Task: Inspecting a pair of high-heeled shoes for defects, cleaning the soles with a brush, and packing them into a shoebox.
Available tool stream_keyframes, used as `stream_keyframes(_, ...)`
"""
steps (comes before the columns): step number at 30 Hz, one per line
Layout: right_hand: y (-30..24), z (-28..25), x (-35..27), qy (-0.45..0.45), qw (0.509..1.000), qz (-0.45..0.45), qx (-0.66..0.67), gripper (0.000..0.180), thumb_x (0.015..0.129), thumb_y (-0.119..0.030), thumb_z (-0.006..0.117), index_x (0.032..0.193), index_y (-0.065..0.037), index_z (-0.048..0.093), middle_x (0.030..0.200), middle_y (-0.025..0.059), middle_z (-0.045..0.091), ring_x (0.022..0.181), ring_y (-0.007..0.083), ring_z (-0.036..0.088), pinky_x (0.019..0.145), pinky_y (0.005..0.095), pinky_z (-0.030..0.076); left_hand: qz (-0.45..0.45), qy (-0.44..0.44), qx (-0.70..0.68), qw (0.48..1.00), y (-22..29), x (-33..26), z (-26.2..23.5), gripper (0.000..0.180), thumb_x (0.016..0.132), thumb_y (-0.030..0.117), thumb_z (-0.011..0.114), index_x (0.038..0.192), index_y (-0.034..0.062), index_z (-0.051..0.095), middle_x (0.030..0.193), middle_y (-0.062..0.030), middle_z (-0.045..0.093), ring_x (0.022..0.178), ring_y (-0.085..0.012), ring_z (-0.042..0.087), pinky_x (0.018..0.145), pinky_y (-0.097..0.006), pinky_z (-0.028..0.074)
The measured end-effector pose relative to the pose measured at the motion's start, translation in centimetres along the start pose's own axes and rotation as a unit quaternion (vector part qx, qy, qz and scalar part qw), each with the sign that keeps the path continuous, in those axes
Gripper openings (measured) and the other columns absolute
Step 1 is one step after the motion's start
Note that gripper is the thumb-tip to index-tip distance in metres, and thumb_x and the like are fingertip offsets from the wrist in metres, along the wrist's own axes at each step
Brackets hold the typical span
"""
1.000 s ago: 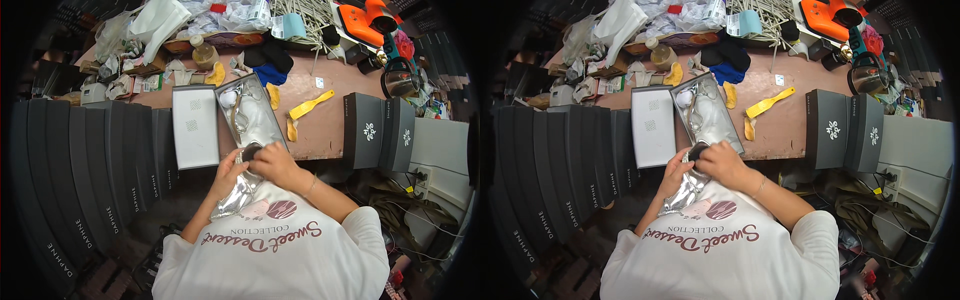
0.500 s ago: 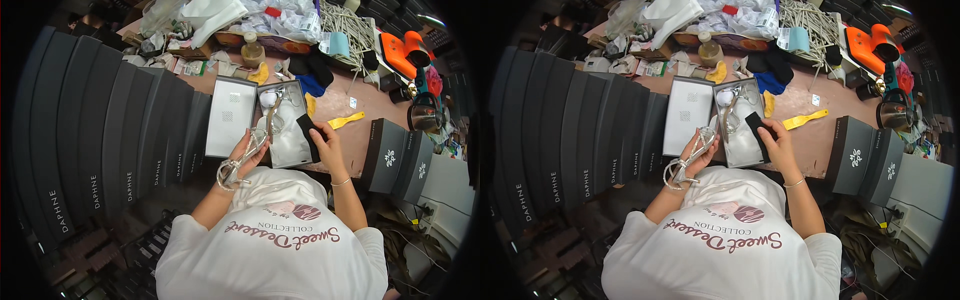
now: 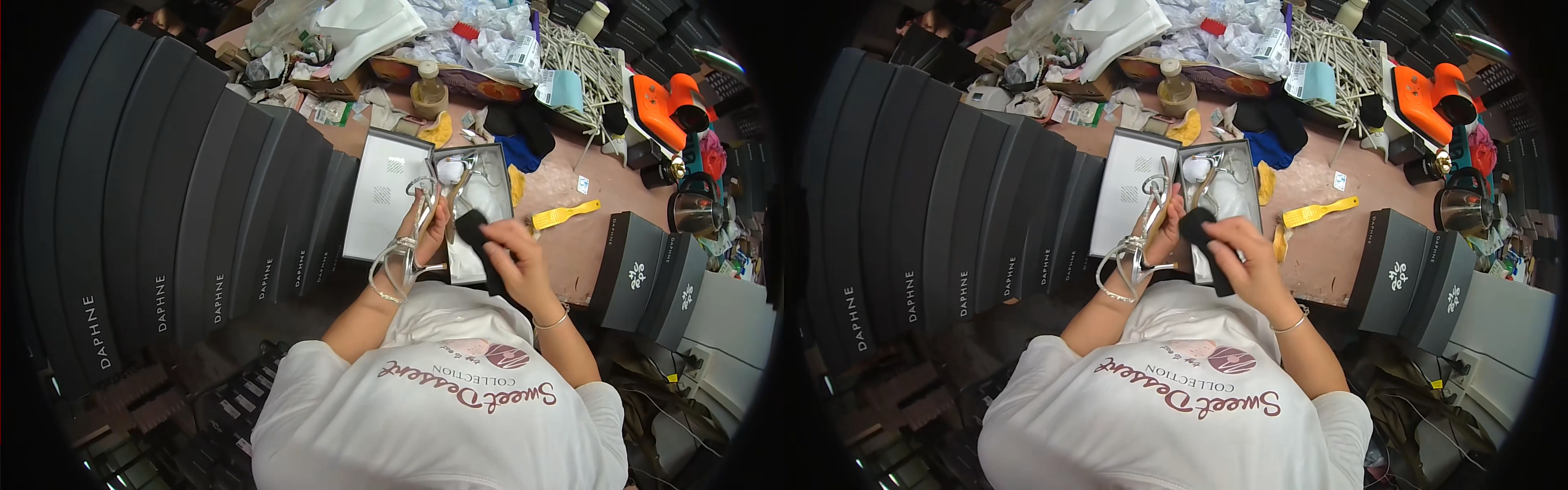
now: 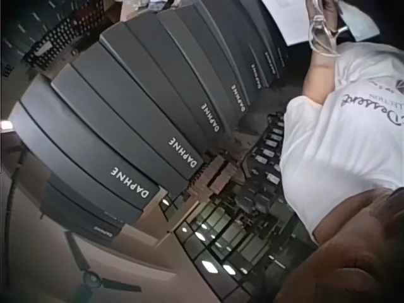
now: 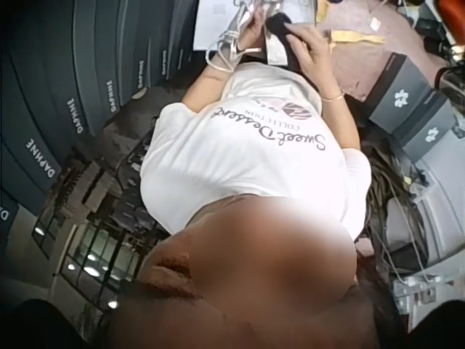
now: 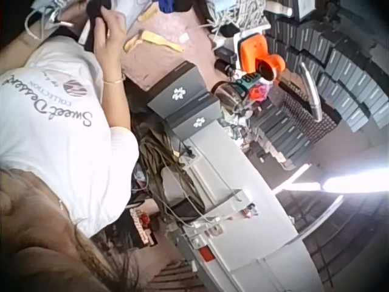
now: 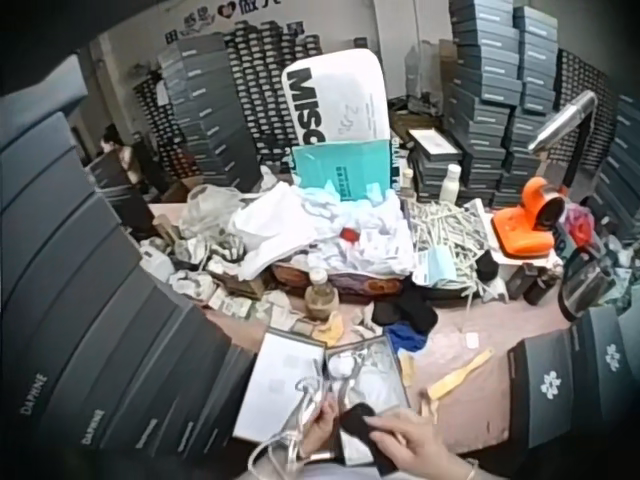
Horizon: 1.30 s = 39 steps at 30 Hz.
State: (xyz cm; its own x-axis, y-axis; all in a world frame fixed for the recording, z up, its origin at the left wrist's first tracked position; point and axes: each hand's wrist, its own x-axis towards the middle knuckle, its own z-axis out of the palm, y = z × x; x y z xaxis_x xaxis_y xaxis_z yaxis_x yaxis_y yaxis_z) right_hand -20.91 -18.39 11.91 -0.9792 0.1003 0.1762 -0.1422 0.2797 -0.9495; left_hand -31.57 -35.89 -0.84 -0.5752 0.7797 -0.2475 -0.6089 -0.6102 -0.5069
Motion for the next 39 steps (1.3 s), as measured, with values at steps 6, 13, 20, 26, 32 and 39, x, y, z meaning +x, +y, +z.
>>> stream_keyframes(6, -1.6, 6.8, -0.3, -0.042, 0.963, -0.179, -0.196, 0.047, 0.072, 0.001, 0.064, 0.119, -0.001, 0.057, 0.102, 0.0132, 0.055, 0.089, 0.0287, 0.055, 0.079, 0.0387, 0.046, 0.094, 0.081, 0.001, 0.992, -3.2, 1.3, 4.4, 0.028, 0.094, 0.012, 0.054, 0.113, -0.0084, 0.055, 0.107, -0.021, 0.061, 0.099, -0.0317, 0.061, 0.082, -0.034, 0.059)
stream_keyframes(13, 1.9, 4.6, -2.9, -0.026, 0.988, -0.117, -0.098, 0.043, 0.072, 0.005, 0.065, 0.114, 0.0, 0.061, 0.102, 0.0143, 0.057, 0.09, 0.0302, 0.056, 0.079, 0.0371, 0.047, -0.01, -0.117, -0.109, 0.987, -1.2, 3.7, 7.4, 0.055, 0.087, 0.002, 0.057, 0.138, -0.0032, 0.036, 0.093, -0.0075, 0.052, 0.085, -0.0188, 0.058, 0.075, -0.031, 0.058)
stream_keyframes(20, 1.6, 3.6, -2.6, -0.064, 0.994, -0.088, -0.015, 0.033, 0.073, 0.004, 0.063, 0.106, -0.001, 0.063, 0.098, 0.0134, 0.059, 0.091, 0.0286, 0.059, 0.08, 0.0344, 0.048, -0.13, -0.194, -0.009, 0.972, -4.4, 2.6, 9.0, 0.075, 0.088, 0.026, 0.065, 0.144, -0.0033, 0.023, 0.075, -0.0141, 0.051, 0.048, -0.0158, 0.055, 0.041, -0.022, 0.048)
stream_keyframes(26, 5.5, -2.2, -5.2, 0.093, 0.989, 0.105, -0.041, 0.028, 0.079, 0.001, 0.061, 0.107, 0.003, 0.061, 0.101, 0.0149, 0.061, 0.093, 0.0264, 0.06, 0.081, 0.0317, 0.047, -0.199, -0.216, 0.135, 0.946, -3.0, 0.0, 7.7, 0.066, 0.094, 0.027, 0.054, 0.142, -0.0069, 0.023, 0.08, -0.0195, 0.055, 0.049, -0.0175, 0.057, 0.04, -0.023, 0.045)
stream_keyframes(32, 7.7, -2.1, -7.5, 0.074, 0.984, 0.151, -0.049, 0.027, 0.081, -0.002, 0.06, 0.108, 0.004, 0.059, 0.098, 0.014, 0.059, 0.09, 0.0251, 0.058, 0.078, 0.0307, 0.047, -0.049, 0.25, 0.936, 0.242, 8.6, 0.0, 8.1, 0.04, 0.09, 0.021, 0.063, 0.122, -0.0015, 0.055, 0.094, -0.0189, 0.063, 0.074, -0.0231, 0.064, 0.064, -0.032, 0.051)
stream_keyframes(39, 8.2, -2.1, -7.2, 0.056, 0.984, 0.164, -0.048, 0.027, 0.081, -0.005, 0.061, 0.107, 0.003, 0.061, 0.099, 0.0159, 0.061, 0.091, 0.0299, 0.06, 0.079, 0.0338, 0.048, 0.092, 0.031, 0.993, -0.073, 0.1, 6.1, 1.3, 0.029, 0.078, 0.027, 0.066, 0.094, 0.0024, 0.07, 0.098, -0.015, 0.063, 0.109, -0.0316, 0.052, 0.1, -0.054, 0.031)
